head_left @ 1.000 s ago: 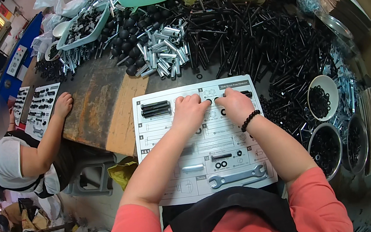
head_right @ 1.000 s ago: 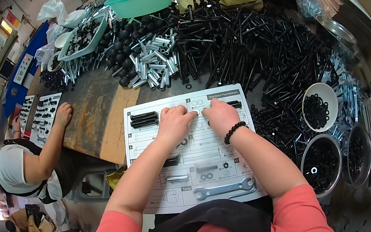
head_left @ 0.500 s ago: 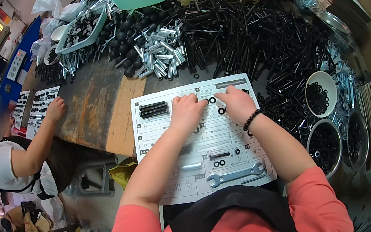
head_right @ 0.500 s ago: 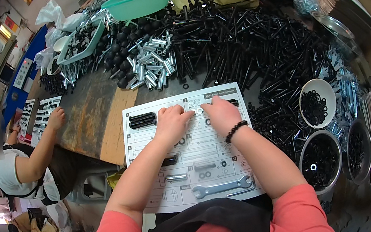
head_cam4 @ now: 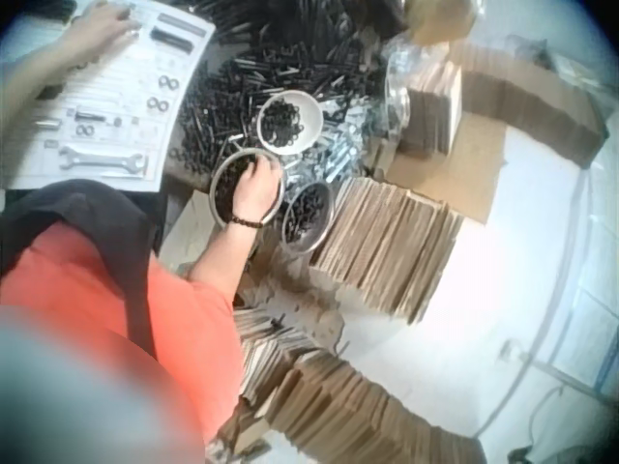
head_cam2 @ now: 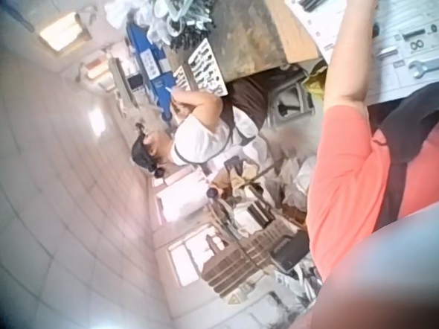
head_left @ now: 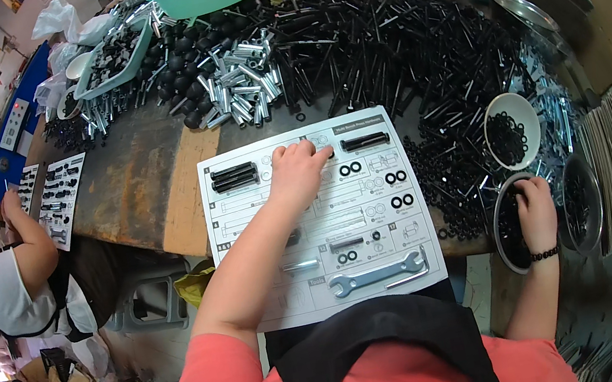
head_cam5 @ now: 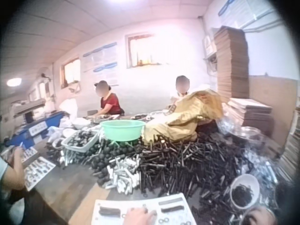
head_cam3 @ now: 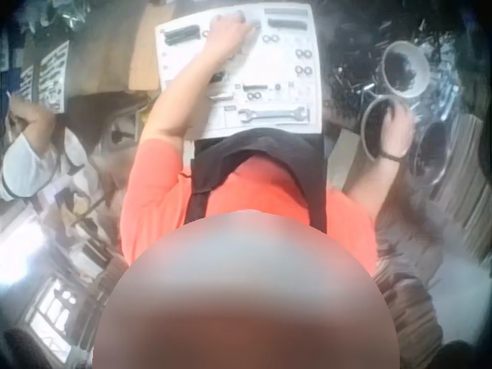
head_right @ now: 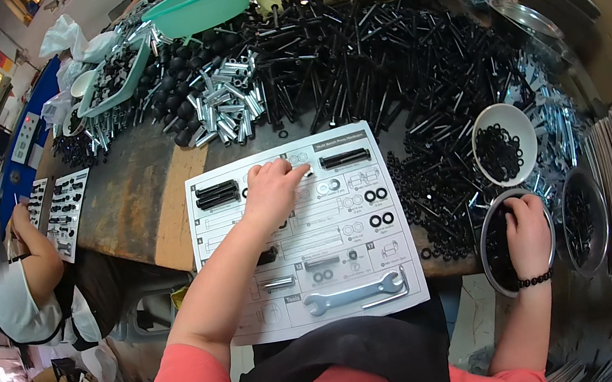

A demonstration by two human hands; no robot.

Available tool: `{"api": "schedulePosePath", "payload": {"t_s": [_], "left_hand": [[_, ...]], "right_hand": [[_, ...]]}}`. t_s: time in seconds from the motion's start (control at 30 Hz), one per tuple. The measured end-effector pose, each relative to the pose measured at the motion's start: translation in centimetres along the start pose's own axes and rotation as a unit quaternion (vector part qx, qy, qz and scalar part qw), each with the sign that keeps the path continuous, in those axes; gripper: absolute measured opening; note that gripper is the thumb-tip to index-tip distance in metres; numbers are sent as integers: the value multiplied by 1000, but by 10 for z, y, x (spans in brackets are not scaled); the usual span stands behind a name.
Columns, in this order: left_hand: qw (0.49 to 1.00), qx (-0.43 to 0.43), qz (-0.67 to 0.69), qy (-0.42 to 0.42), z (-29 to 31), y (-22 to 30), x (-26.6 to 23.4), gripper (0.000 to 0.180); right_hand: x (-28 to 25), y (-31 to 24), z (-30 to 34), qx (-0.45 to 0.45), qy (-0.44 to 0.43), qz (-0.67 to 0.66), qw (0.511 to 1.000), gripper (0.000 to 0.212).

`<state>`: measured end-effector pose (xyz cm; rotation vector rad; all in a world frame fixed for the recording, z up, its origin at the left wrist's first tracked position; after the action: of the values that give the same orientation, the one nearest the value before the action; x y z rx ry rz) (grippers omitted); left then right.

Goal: The person assembles hardware kits by picking bolts, washers, and nuts from piles and bowls, then placing them onto a printed layout sheet. The person uses a wrench to tighten nuts onto bolts and arranges the components in designated positions on the sheet.

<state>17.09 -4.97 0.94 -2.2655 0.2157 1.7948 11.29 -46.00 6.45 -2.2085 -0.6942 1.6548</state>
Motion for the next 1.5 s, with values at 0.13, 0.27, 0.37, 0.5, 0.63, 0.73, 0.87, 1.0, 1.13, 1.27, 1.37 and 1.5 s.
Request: {"api": "schedulePosePath", "payload": {"t_s": [0.13,0.27,0.37,0.5,0.63,0.73,0.87,1.0,1.13,1.27,1.37,1.5], "left_hand": [[999,-11,22,42,-5,2,-4,38],[997,-26,65,41,-14,11,-2,32],[997,-35,71,0,-34,23,4,35],[998,-16,51,-36,-51,37,10,36],[996,-4,33,-78,-58,38,19,34],[998,-15,16,-62,-55,38,22,35],[995,-42,87,8,-33,43,-15,42],[984,-69,156,46,37,20,-50,41],[959,-240,136,71,145,-47,-55,38],[884,-444,147,-12,243,-72,-61,31],[817,-507,270,-52,295,-72,-38,26],[730,-549,404,-45,316,-60,-34,24]], "right_hand": [[1,-41,14,-39,-30,-129,990,25],[64,-77,28,-53,-146,-200,967,31],[109,-70,38,-11,-191,-169,967,33],[117,-73,41,-16,-203,-222,954,33],[119,-73,41,-4,-191,-271,943,31],[116,-77,40,40,-208,-279,937,34],[120,-69,39,103,-232,-324,911,39],[123,-57,41,204,-242,-460,829,39],[109,-64,40,282,-216,-572,740,39],[105,-56,42,285,-218,-646,673,38],[108,-57,47,309,-218,-685,622,37],[113,-65,53,332,-225,-709,579,37]]}}
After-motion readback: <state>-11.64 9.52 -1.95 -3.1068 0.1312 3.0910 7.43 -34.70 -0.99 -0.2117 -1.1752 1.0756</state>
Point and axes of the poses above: each hand's wrist, its own z-axis away from the middle knuckle, its own x-axis out of the palm, y = z × x, the point moved 3 cm from there along -z, towards the middle knuckle, and after that the axes turned 15 degrees about -z, right-handed, at the moved point
